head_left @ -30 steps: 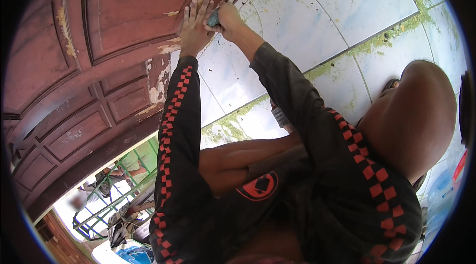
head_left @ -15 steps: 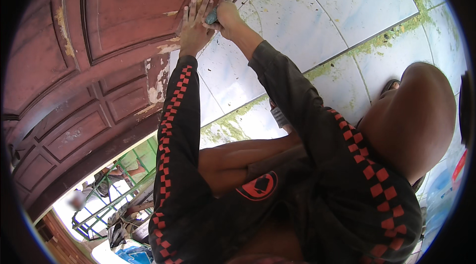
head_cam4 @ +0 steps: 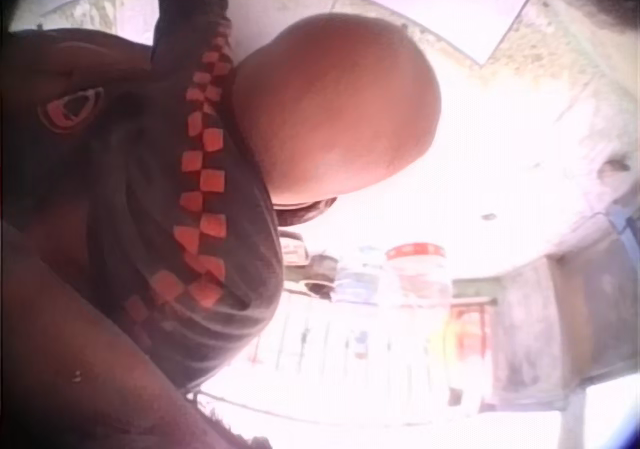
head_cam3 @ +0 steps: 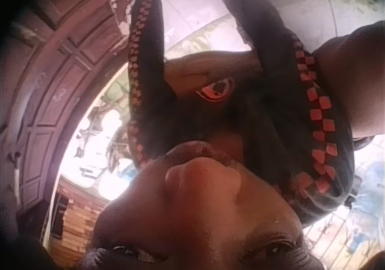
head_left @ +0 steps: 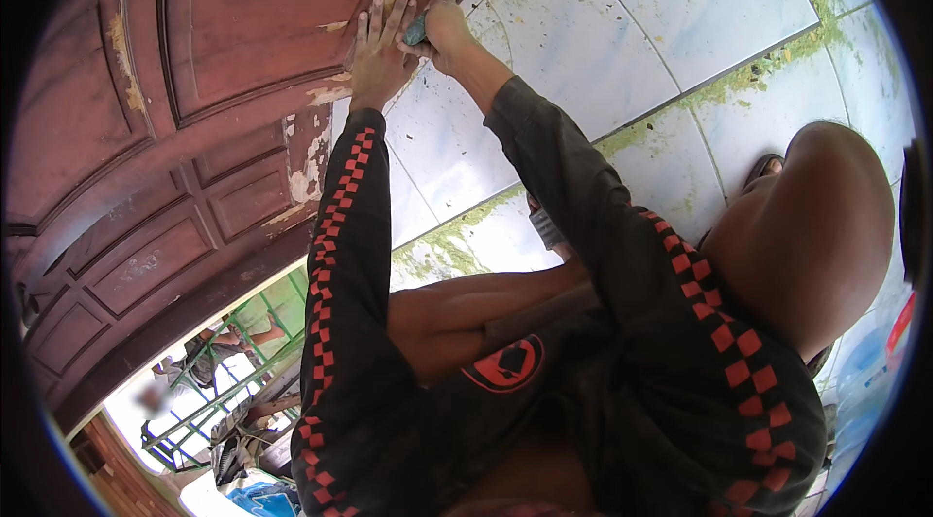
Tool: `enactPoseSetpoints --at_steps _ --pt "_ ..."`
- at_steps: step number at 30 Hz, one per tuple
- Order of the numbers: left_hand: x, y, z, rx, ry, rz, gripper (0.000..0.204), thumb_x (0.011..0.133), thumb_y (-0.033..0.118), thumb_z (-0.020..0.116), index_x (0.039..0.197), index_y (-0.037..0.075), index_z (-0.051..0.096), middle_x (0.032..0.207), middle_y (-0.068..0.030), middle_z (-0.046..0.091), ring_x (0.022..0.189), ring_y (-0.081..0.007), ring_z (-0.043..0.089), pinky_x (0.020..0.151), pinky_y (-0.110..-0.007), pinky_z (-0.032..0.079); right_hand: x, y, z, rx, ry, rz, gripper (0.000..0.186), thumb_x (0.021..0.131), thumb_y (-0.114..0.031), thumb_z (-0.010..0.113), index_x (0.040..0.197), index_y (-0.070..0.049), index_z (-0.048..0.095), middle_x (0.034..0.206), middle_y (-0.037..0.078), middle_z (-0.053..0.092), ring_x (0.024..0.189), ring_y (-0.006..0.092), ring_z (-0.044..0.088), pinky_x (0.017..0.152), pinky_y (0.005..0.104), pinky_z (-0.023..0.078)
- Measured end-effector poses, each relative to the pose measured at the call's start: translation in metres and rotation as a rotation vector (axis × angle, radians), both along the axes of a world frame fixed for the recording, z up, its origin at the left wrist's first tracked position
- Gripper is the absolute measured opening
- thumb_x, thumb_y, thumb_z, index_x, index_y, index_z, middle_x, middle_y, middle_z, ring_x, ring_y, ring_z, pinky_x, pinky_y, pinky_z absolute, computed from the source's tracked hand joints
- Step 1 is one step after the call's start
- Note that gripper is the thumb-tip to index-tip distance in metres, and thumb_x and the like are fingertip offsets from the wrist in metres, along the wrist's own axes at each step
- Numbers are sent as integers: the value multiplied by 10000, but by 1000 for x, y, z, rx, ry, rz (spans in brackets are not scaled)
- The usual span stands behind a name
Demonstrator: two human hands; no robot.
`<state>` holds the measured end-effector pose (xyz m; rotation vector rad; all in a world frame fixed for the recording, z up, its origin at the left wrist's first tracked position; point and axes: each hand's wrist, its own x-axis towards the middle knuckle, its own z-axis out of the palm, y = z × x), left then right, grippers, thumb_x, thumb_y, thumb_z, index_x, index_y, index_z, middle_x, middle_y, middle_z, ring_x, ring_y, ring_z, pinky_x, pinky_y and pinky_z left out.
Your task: The person scrapes old paint and debris from the lower edge of a reddish-brown door using a metal scraper. They work while sitting on the tiled floor, repeatedly removing flakes and wiping the surface.
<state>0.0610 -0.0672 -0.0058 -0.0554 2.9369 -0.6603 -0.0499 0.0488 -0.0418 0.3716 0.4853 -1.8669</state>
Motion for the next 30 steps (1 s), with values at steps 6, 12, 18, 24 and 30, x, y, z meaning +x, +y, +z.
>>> enactPoseSetpoints --at_steps 6,12,18,24,30 --pt "1 -3 0 8 8 -8 937 808 276 719 1640 226 289 1717 14 198 1572 -350 190 1260 -552 241 2 -2 -6 0 30 0 226 1066 -192 337 1144 -12 448 935 174 604 700 287 697 582 391 677" --pt "1 -4 2 -20 -26 22 878 834 314 723 1622 236 345 1708 5 231 1552 -391 232 1257 -550 237 -1 -2 -2 -17 -27 2 213 1065 -181 325 1120 -16 448 907 165 604 697 278 697 584 393 675" --pt "-3 -4 1 -20 -8 -3 868 841 320 706 1623 231 342 1710 0 224 1554 -390 225 1258 -553 231 17 -43 -54 21 451 -83 223 1068 -182 322 1101 -9 459 886 163 612 704 279 704 588 387 675" --pt "-17 1 -1 19 10 -35 854 850 322 698 1621 224 344 1710 -1 225 1555 -385 227 1247 -568 242 11 -52 -83 64 542 -122 245 1076 -201 319 1106 -9 469 890 173 622 705 291 706 580 391 670" --pt "-1 -2 0 -3 11 -12 860 845 331 704 1620 219 347 1712 8 219 1554 -381 230 1242 -572 253 -6 7 -6 22 -3 1 237 1070 -210 336 1101 -12 462 876 178 622 681 293 694 577 403 665"
